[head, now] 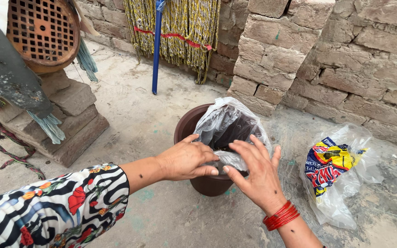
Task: The person lines a brown pot-shaped bin with a clear plastic bag, tucks the bag edges over the waste inside, gathers the bag's handles, and ties the top closed. They then lift the tied bag out of the bin and set it on the ground beside a snack packet.
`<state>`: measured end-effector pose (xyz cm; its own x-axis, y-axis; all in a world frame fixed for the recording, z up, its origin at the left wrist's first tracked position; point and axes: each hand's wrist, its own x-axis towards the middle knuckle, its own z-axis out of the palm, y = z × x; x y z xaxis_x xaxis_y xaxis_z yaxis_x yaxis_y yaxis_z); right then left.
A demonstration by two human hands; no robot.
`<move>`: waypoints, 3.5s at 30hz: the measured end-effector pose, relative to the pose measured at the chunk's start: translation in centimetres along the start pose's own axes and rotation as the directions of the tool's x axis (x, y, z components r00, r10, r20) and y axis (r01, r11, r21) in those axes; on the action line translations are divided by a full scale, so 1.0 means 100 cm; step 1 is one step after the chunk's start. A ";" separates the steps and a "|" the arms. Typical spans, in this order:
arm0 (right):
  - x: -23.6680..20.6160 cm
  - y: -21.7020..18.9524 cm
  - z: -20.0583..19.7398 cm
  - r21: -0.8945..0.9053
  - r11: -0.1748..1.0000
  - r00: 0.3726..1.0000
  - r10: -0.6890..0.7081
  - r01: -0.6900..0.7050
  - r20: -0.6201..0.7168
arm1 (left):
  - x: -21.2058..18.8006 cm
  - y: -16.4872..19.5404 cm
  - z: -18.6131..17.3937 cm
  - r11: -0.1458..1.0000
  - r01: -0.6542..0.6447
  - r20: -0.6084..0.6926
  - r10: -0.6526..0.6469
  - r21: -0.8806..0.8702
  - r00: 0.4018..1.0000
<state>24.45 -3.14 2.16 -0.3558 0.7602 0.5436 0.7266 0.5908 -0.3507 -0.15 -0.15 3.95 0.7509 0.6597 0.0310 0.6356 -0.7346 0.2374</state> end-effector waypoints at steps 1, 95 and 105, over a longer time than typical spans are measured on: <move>0.001 -0.001 0.000 -0.005 1.000 0.999 0.009 -0.009 0.032 | 0.001 0.001 -0.004 1.000 0.011 -0.001 -0.011 -0.018 1.000; 0.034 0.108 -0.047 -0.360 0.786 0.779 0.593 -0.503 0.205 | 0.103 -0.078 -0.036 0.837 0.534 -0.234 -0.499 0.120 0.834; 0.032 0.112 -0.033 -0.283 0.756 0.714 0.653 -0.590 0.255 | 0.101 -0.086 -0.025 0.831 0.543 -0.231 -0.508 0.121 0.829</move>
<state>33.42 5.00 2.50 0.0704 0.9969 -0.0355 0.9257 -0.0785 -0.3699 1.51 13.25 4.60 0.2582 0.9573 0.1298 0.9576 -0.2714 0.0967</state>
